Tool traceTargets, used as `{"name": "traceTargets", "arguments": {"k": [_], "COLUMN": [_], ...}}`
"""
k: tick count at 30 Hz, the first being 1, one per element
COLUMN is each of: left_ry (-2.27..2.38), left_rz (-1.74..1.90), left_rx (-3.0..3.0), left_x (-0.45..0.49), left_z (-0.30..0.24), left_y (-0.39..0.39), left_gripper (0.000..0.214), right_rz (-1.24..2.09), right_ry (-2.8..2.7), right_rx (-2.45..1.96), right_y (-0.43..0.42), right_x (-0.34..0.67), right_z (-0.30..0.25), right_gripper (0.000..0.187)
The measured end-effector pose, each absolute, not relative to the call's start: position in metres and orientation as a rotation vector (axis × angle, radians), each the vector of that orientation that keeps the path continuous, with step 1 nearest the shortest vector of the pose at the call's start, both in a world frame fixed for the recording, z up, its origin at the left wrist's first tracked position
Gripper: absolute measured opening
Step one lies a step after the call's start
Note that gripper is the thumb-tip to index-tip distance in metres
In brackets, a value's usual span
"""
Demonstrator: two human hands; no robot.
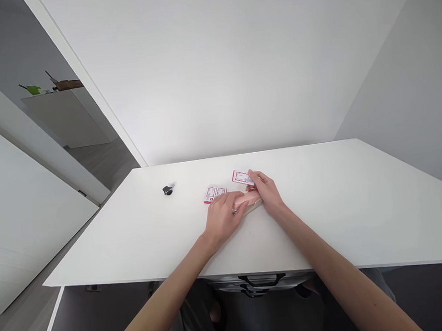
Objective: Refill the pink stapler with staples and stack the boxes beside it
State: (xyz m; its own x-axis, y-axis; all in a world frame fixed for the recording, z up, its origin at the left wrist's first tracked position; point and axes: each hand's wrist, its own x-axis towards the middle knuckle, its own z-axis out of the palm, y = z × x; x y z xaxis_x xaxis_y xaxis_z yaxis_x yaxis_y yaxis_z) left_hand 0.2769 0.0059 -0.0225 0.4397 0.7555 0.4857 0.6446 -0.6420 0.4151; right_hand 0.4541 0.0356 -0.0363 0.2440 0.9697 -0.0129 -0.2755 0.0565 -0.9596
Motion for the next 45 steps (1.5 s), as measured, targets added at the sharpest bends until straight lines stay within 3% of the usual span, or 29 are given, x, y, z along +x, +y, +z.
{"name": "traceTargets", "arguments": {"k": [8,15,20,24,32,39,45], "left_ry": [1.293,1.321,1.701,1.872,1.612,1.557,1.120], "left_rz": [1.087,0.816,1.054,1.206,0.871,0.916,0.938], "left_rx": [2.163,2.438,2.488,2.514,2.626,2.546,2.338], "left_x": [0.259,0.228,0.206,0.187,0.198,0.197,0.221], "left_z": [-0.023,-0.044,-0.046,-0.040,-0.039,-0.038,-0.026], "left_y": [0.030,0.068,0.073,0.075,0.070,0.068,0.043], "left_gripper": [0.050,0.031,0.026,0.038,0.030,0.027,0.026], "right_rz": [1.001,1.010,1.014,1.016,1.009,0.992,0.956], "right_ry": [-0.902,-0.900,-0.916,-0.913,-0.899,-0.931,-0.929], "right_rx": [-1.215,-1.210,-1.219,-1.239,-1.252,-1.274,-1.290], "right_y": [0.036,0.038,0.038,0.038,0.037,0.037,0.037], "right_x": [0.452,0.453,0.454,0.453,0.452,0.453,0.452], "right_z": [-0.039,-0.038,-0.039,-0.040,-0.039,-0.040,-0.041], "right_gripper": [0.063,0.066,0.066,0.064,0.063,0.064,0.062]}}
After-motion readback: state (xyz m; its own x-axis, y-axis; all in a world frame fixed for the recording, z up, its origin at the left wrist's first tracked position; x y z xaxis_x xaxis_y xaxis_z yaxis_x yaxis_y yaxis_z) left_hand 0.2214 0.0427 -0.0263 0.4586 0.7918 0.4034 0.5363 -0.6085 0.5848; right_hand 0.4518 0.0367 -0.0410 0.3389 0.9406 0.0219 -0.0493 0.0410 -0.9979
